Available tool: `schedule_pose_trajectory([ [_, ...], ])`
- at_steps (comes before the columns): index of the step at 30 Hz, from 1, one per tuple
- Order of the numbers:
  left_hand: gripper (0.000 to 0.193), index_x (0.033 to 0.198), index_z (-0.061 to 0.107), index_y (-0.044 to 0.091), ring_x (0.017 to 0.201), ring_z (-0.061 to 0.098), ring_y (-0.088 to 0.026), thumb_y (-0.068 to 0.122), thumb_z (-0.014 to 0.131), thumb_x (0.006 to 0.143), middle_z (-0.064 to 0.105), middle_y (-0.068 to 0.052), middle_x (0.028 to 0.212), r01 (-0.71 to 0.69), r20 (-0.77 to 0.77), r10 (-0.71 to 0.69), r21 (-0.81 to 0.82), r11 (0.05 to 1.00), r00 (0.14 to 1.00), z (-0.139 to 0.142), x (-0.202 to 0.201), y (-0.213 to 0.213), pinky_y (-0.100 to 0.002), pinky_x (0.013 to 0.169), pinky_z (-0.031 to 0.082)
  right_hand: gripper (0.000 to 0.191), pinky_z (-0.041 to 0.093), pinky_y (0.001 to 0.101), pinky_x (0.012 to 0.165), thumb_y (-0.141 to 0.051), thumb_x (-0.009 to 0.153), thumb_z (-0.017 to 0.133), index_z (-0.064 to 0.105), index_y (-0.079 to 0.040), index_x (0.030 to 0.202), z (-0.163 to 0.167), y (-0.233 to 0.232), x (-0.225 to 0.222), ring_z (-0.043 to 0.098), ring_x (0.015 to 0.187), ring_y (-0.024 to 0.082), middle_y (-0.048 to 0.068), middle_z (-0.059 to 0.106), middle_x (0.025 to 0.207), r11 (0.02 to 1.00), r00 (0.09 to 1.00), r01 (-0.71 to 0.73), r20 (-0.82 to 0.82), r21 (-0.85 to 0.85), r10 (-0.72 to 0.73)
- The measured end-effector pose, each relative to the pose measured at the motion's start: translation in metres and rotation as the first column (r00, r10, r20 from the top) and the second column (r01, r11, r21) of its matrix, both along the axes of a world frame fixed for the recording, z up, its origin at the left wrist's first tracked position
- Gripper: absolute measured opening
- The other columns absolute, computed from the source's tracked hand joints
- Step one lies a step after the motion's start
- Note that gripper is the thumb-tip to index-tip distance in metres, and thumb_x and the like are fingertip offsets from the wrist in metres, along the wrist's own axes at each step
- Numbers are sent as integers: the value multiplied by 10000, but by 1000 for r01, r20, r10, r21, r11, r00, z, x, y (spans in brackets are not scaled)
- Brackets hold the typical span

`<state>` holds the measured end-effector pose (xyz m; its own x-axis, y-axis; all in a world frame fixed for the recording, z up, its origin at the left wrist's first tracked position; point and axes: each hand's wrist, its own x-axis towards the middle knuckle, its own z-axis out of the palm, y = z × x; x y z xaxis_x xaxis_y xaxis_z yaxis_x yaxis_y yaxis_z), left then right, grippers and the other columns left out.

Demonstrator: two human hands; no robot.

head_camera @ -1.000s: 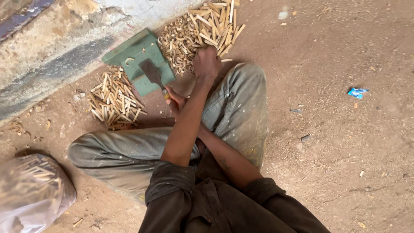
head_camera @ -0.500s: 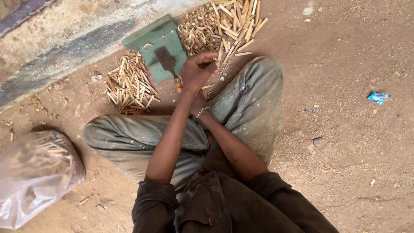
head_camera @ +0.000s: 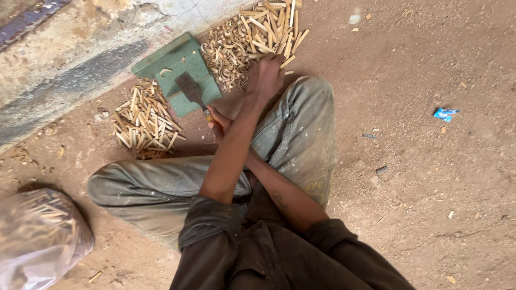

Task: The person sits on the floor and uses a chisel to repeatedly sharpen small wooden sticks on a green block, creating wood shavings. The person occasionally pauses to inspect the sharpened sticks.

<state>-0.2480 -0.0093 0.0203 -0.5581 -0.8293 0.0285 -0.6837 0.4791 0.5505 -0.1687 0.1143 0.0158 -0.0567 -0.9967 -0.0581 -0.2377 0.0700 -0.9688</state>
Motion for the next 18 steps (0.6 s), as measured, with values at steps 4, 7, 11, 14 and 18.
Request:
schedule_pose_trajectory([
  [4, 281, 1107, 756, 15, 795, 771, -252, -110, 618, 897, 751, -187, 1079, -25, 188, 15, 52, 998, 982, -3, -18, -2, -340, 633, 657, 595, 506, 369, 698, -135, 999, 550, 411, -153, 1577, 0, 5, -4, 605, 835, 215, 108, 654, 1113, 999, 999, 3, 38, 33, -4],
  [7, 239, 1051, 782, 70, 772, 781, -253, -5, 720, 832, 771, -157, 1022, -159, -141, 177, 131, 979, 974, -3, -9, 5, -329, 667, 651, 612, 506, 344, 639, -100, 985, 546, 416, -162, 1579, -7, 2, -2, 594, 762, 171, 81, 652, 1068, 1000, 999, 19, 31, 20, -19],
  [11, 236, 1073, 787, 99, 859, 803, -202, 31, 791, 847, 801, -102, 1008, -216, -463, 349, 317, 924, 815, 7, 40, 18, -294, 753, 653, 639, 505, 311, 561, -53, 965, 541, 423, -175, 1581, -17, -5, 3, 579, 665, 113, 45, 650, 1007, 993, 995, 64, -64, -104, -71],
  [14, 201, 1076, 792, 114, 889, 810, -172, 38, 783, 891, 810, -63, 1005, -325, -563, 452, 317, 891, 692, 13, 108, 16, -250, 803, 673, 663, 505, 286, 502, -18, 950, 537, 429, -184, 1583, -20, -4, 2, 568, 592, 69, 18, 649, 961, 989, 995, 95, -17, -117, -97],
  [18, 190, 1040, 807, 82, 775, 799, -171, 22, 770, 863, 819, -61, 891, -551, -482, 606, 270, 790, 633, 11, 199, 1, -267, 708, 632, 730, 486, 245, 391, 46, 916, 498, 443, -195, 1602, -13, 1, -9, 531, 464, 55, 18, 643, 863, 967, 914, 18, 388, 254, -119],
])
